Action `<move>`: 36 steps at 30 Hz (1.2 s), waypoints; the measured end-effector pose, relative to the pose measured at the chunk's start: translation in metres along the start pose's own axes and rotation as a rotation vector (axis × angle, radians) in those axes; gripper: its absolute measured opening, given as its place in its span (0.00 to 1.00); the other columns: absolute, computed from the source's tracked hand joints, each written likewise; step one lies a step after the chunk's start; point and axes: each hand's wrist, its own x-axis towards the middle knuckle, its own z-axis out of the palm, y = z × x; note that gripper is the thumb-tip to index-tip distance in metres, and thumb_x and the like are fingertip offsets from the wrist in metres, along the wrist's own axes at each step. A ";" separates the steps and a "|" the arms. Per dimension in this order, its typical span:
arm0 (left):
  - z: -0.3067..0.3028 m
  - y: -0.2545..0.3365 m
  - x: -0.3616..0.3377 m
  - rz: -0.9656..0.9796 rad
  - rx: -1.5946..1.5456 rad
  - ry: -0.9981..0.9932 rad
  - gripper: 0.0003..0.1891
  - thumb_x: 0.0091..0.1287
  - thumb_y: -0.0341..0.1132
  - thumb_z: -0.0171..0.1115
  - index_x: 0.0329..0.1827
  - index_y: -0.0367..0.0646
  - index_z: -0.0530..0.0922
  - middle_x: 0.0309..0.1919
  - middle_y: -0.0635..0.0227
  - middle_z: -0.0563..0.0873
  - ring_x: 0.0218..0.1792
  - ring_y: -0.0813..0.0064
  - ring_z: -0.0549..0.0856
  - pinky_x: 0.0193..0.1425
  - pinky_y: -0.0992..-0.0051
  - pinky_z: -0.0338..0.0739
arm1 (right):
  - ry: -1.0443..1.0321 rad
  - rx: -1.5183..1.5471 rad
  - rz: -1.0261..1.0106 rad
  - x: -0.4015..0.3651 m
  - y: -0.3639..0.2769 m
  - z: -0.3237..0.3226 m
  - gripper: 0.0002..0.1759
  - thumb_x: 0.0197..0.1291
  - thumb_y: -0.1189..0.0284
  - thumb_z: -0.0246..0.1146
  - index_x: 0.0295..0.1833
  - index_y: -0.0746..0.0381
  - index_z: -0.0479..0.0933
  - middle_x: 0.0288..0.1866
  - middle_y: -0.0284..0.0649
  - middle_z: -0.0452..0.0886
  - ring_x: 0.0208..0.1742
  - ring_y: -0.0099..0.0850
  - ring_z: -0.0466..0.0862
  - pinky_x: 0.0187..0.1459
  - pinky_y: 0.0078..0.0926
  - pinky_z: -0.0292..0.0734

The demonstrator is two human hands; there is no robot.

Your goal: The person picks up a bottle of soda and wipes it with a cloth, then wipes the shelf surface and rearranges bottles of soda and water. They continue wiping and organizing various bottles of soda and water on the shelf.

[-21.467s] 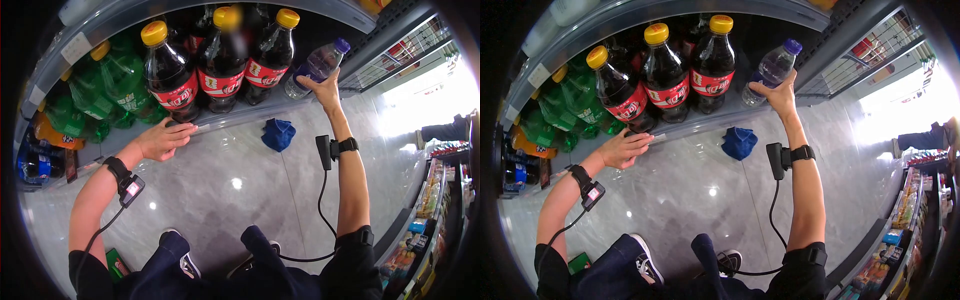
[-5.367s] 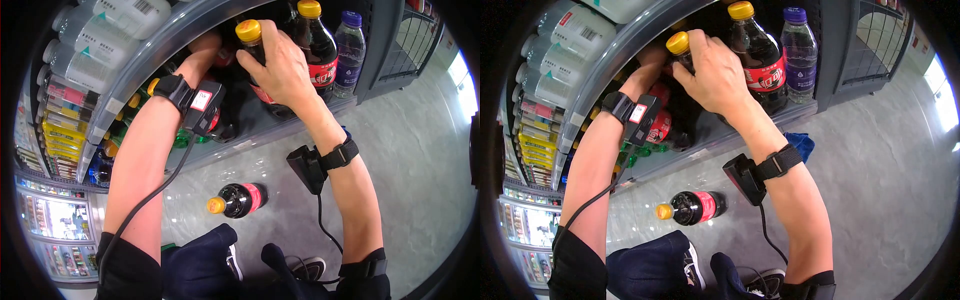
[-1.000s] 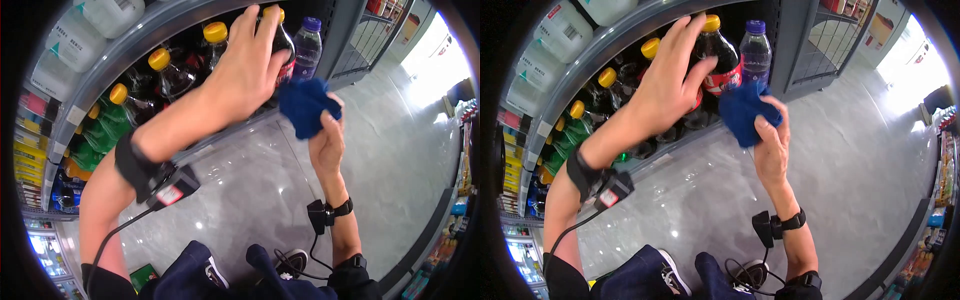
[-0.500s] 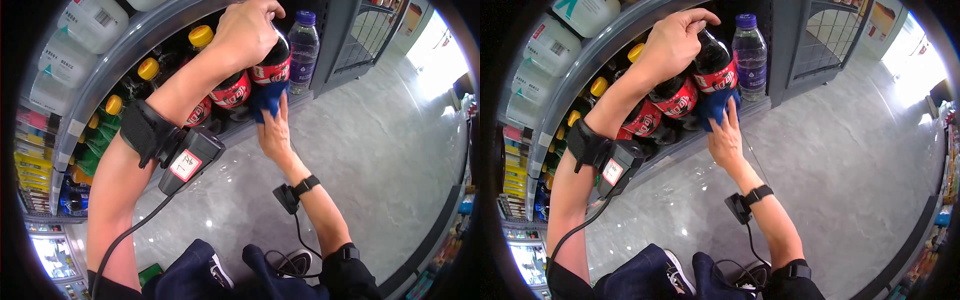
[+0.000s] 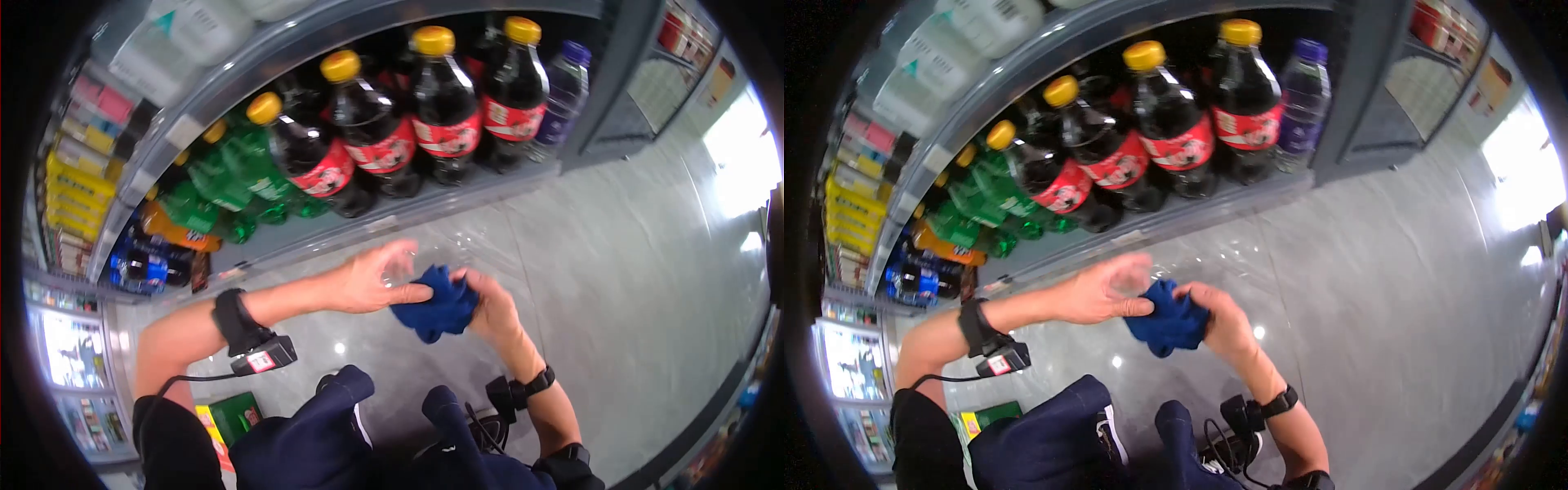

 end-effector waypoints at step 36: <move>0.031 -0.079 -0.201 0.074 -0.363 0.009 0.11 0.63 0.35 0.66 0.40 0.39 0.75 0.33 0.65 0.82 0.34 0.71 0.80 0.39 0.70 0.72 | -0.199 0.184 0.694 0.095 0.139 0.069 0.22 0.65 0.66 0.59 0.62 0.60 0.70 0.60 0.45 0.76 0.61 0.42 0.75 0.61 0.41 0.71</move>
